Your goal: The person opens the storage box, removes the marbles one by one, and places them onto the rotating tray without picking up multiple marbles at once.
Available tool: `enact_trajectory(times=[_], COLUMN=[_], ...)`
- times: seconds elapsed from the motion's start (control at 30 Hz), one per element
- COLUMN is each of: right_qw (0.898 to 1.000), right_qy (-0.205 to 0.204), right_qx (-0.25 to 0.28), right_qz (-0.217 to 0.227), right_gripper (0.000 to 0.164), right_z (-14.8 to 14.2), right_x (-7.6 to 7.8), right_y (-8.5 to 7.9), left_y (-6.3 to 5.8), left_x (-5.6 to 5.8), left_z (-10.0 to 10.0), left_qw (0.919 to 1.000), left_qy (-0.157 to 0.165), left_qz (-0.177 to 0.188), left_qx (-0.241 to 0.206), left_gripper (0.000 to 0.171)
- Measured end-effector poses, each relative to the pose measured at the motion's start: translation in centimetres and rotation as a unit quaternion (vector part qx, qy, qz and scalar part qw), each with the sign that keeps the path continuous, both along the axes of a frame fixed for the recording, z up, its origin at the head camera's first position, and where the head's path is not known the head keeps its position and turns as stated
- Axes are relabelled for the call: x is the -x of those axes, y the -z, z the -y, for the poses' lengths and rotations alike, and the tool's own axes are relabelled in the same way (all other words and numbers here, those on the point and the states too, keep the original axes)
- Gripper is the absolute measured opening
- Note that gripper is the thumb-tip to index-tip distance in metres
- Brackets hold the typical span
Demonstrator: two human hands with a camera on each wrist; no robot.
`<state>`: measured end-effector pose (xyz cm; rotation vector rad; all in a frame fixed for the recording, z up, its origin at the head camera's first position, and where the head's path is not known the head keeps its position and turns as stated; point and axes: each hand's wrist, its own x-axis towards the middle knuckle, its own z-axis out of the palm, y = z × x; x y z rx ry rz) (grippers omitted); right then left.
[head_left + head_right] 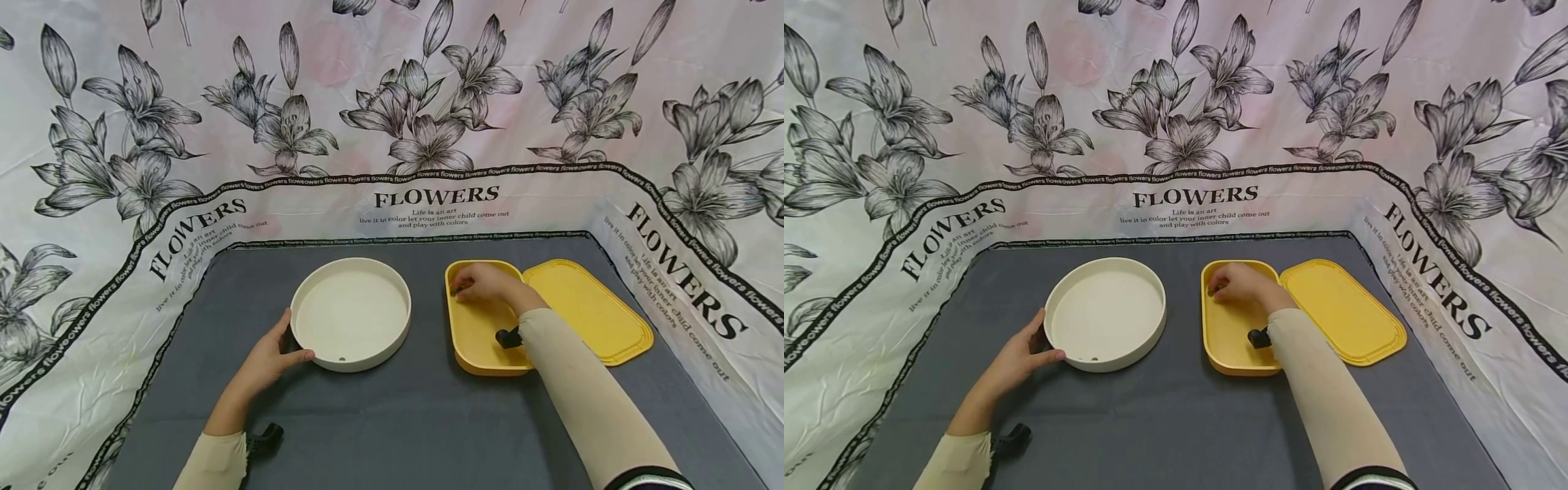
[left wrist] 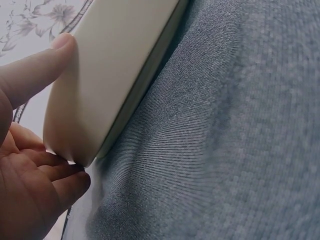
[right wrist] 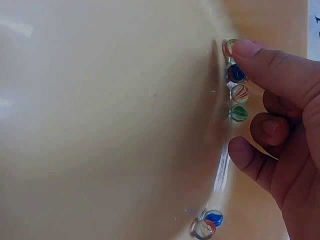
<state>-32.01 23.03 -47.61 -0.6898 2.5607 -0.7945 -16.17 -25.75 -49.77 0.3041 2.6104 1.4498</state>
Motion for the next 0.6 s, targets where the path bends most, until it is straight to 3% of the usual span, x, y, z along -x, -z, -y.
enact_trajectory(times=[0.47,0.6], right_qw=[0.998,0.997], right_qy=[-0.033,-0.036], right_qx=[-0.023,-0.036], right_qz=[-0.055,-0.052], right_gripper=[0.008,0.005], right_z=[0.86,0.99], right_x=[0.32,0.18], right_y=[0.35,0.4], left_y=[-0.02,0.1], left_x=[0.14,0.04], left_z=[0.07,0.11], left_qw=[0.9999,0.9999], left_qy=[-0.002,0.003], left_qz=[-0.003,0.004], left_qx=[0.012,0.009], left_gripper=[0.117,0.117])
